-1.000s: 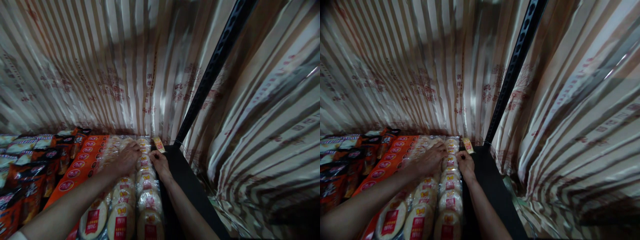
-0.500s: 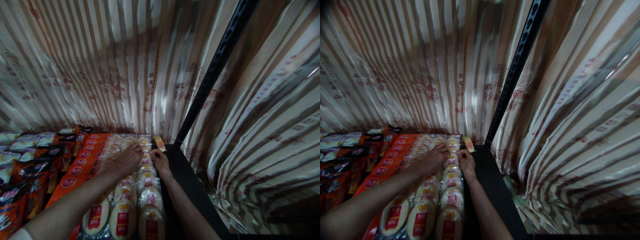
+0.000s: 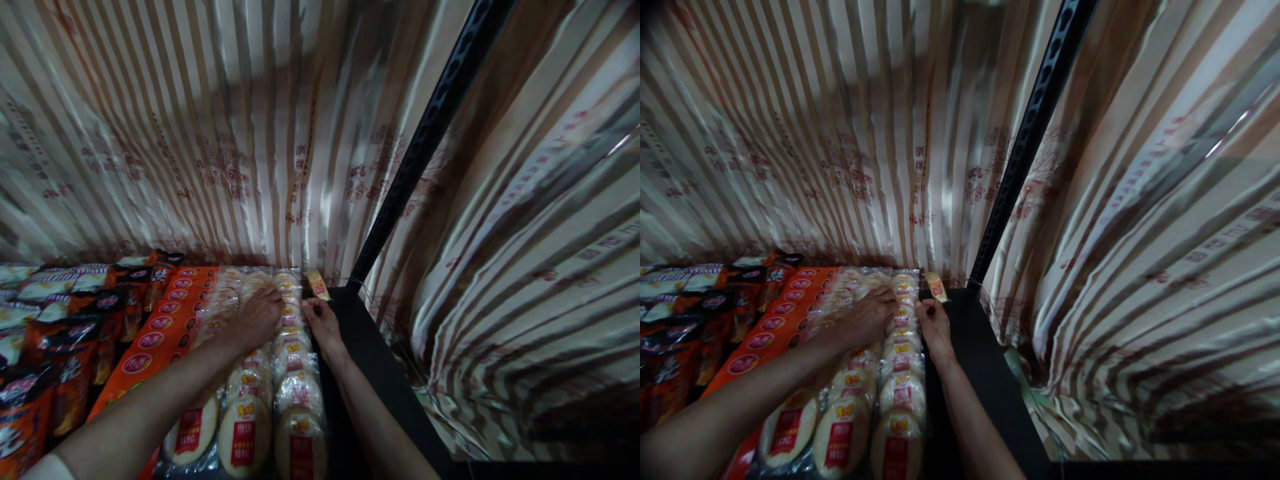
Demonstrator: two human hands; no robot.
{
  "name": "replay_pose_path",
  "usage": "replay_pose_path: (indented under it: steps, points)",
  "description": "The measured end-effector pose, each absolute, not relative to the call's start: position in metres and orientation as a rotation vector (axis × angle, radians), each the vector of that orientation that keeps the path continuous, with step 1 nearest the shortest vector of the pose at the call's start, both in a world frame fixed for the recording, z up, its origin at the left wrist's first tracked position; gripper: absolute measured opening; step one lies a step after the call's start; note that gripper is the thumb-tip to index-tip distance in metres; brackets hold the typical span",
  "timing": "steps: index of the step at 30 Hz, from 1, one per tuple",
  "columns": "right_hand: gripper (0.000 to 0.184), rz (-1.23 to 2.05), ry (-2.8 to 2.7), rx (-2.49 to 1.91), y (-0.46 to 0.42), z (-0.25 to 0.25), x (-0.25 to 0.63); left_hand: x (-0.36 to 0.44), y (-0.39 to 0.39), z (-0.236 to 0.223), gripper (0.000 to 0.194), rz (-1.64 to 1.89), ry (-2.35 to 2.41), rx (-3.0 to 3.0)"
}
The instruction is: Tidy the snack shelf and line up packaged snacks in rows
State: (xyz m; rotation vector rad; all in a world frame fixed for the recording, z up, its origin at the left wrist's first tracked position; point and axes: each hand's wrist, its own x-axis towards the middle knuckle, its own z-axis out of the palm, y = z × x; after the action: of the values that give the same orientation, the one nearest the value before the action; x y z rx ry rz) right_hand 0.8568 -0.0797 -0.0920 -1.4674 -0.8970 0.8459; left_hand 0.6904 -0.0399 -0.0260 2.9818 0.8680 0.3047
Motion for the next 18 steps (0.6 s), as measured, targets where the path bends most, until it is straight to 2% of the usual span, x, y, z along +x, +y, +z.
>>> replay_pose_path:
  steps: [7,18]
  points:
    - [0.034,0.81,-1.029,-1.575,-0.105,-0.085,0.866,0.691,-0.039,-0.028,0.017,0.278,0.898,2.986]
    - [0.031,1.061,-0.994,-1.514,-0.106,-0.071,0.87,0.694,-0.035,-0.019,0.016,0.193,0.895,2.943]
